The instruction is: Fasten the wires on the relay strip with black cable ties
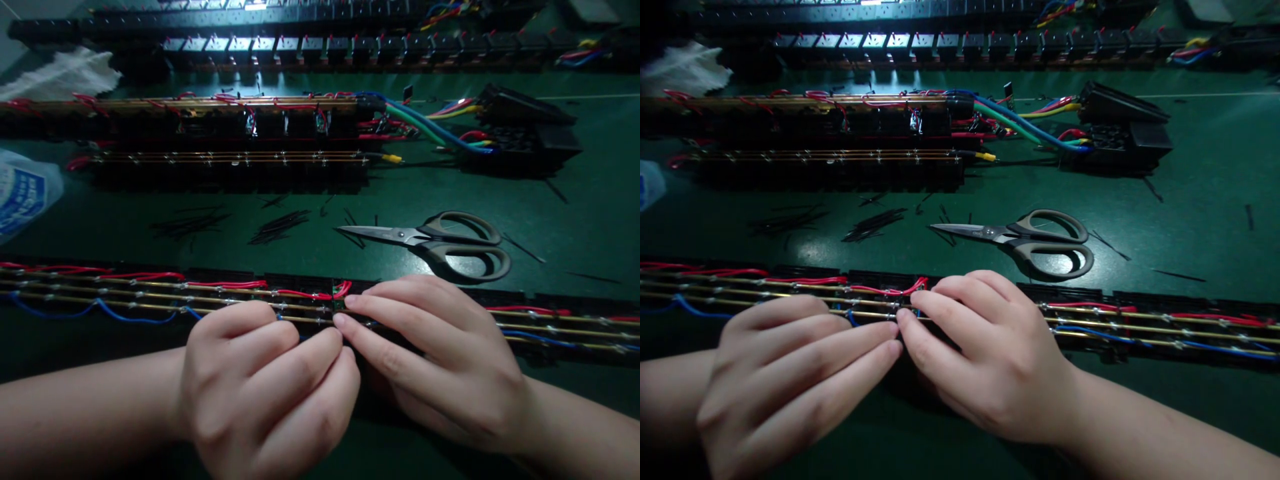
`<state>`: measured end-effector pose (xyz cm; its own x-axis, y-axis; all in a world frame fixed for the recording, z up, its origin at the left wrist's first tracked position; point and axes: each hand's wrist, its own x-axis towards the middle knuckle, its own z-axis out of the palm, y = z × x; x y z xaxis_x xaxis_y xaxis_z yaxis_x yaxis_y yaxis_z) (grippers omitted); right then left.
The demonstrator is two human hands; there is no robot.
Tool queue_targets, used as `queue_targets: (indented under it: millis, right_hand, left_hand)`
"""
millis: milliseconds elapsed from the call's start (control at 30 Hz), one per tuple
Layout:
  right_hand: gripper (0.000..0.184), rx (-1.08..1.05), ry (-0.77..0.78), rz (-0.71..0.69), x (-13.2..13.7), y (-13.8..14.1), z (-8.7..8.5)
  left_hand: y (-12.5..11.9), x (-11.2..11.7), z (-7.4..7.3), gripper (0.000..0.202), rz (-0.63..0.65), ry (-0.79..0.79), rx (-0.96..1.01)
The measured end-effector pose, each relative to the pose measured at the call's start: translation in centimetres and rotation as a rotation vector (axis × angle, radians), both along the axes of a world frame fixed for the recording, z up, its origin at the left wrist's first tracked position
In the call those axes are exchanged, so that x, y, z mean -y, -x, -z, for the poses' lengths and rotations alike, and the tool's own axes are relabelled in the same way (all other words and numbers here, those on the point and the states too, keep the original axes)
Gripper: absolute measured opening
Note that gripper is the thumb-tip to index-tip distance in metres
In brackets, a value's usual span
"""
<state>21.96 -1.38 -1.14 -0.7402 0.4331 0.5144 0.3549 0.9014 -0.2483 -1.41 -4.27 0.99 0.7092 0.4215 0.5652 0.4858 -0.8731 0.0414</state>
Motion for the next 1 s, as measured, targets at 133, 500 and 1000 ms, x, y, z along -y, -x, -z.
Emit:
queue_targets:
  millis: [133,500,1000]
  right_hand:
    - [0.024,0.002,-0.003,-0.003,-0.1,0.0,0.0]
    - [0.021,-0.033,0.029,0.024,-0.1,0.2,0.0]
    - [0.025,-0.069,0.048,0.050,-0.2,0.6,0.2]
  left_hand:
    - [-0.4,-0.2,0.6,0.019,-0.012,-0.030,0.101]
    - [-0.2,-0.9,1.4,0.015,0.001,-0.087,0.039]
    - [0.0,-0.9,1.5,0.017,-0.020,-0.099,0.034]
